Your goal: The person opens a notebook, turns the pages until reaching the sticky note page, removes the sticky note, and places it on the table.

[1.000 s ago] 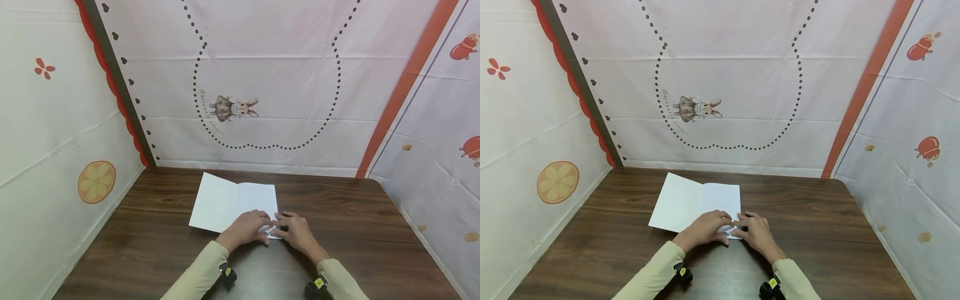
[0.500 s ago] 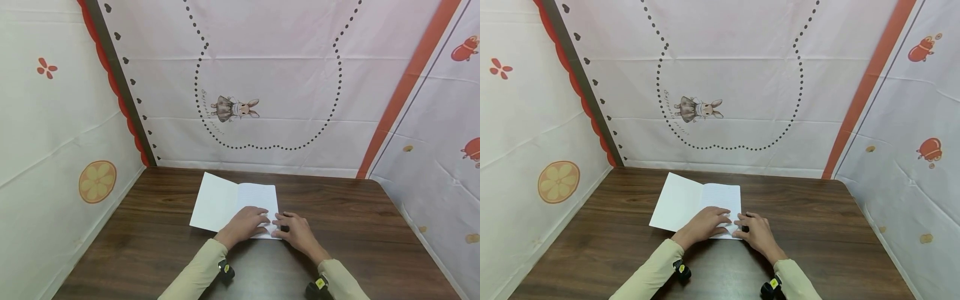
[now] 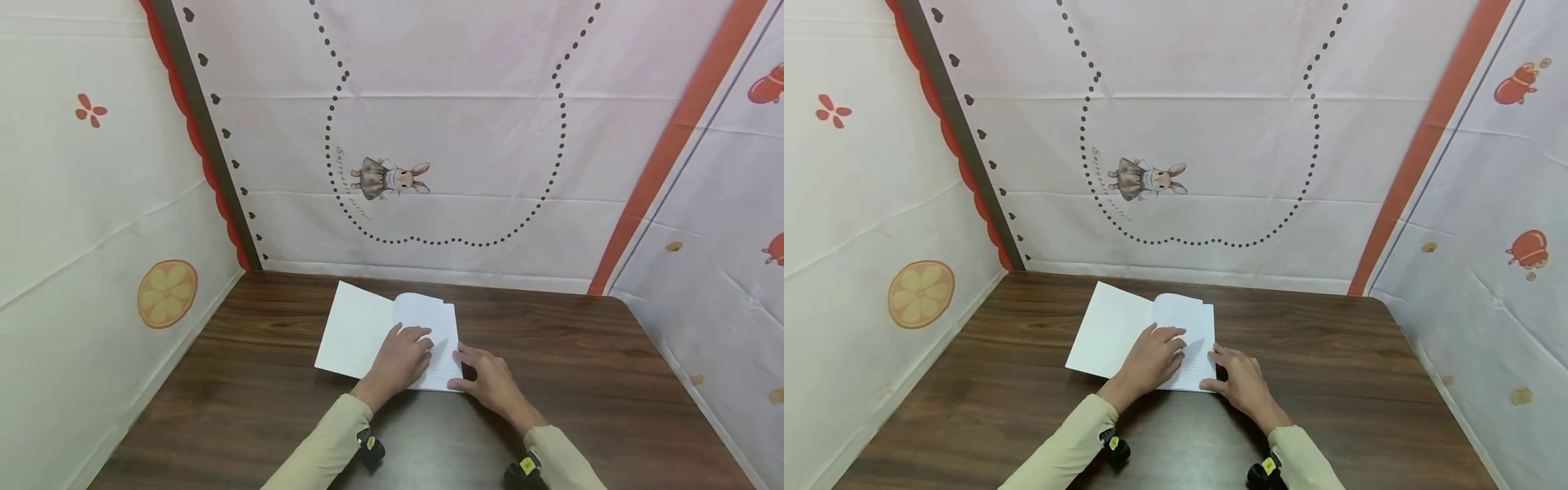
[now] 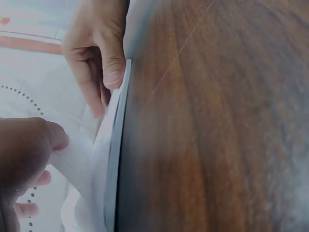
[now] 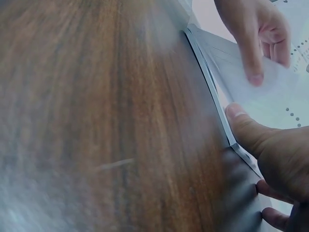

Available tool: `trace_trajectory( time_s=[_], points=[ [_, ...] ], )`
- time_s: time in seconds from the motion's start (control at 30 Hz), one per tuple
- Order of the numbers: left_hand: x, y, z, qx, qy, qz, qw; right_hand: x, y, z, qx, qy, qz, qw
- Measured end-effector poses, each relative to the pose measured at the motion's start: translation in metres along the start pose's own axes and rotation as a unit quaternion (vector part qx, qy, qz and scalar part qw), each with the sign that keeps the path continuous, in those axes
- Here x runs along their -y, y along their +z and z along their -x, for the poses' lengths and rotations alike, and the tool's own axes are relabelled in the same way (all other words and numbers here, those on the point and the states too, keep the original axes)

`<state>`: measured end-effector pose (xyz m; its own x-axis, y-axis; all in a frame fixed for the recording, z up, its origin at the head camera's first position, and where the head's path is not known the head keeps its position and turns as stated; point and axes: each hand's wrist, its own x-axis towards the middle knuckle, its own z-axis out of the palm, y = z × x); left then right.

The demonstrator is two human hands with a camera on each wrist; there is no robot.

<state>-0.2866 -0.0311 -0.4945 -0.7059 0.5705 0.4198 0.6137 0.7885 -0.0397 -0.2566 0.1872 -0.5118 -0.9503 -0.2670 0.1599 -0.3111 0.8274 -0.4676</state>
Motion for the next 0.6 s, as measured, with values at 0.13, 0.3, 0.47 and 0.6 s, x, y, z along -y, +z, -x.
trace_trajectory(
  time_s=[0.13,0.3,0.47,0.6],
  points=[
    [0.002,-0.008,0.002,-0.049,-0.015,-0.014,0.9986,-0.001,0.000,-0.001,0.006,-0.003,0.006,1.000],
    [0.004,-0.019,0.004,-0.118,-0.026,-0.027,0.9923,0.000,-0.002,0.000,0.014,-0.001,0.008,1.000],
    [0.008,-0.031,0.006,-0.158,-0.035,-0.046,0.9857,-0.001,-0.003,0.000,0.013,-0.012,0.009,1.000],
    [0.015,-0.040,0.009,-0.184,-0.043,-0.061,0.9801,-0.001,-0.002,0.000,0.018,-0.009,0.006,1.000]
  ],
)
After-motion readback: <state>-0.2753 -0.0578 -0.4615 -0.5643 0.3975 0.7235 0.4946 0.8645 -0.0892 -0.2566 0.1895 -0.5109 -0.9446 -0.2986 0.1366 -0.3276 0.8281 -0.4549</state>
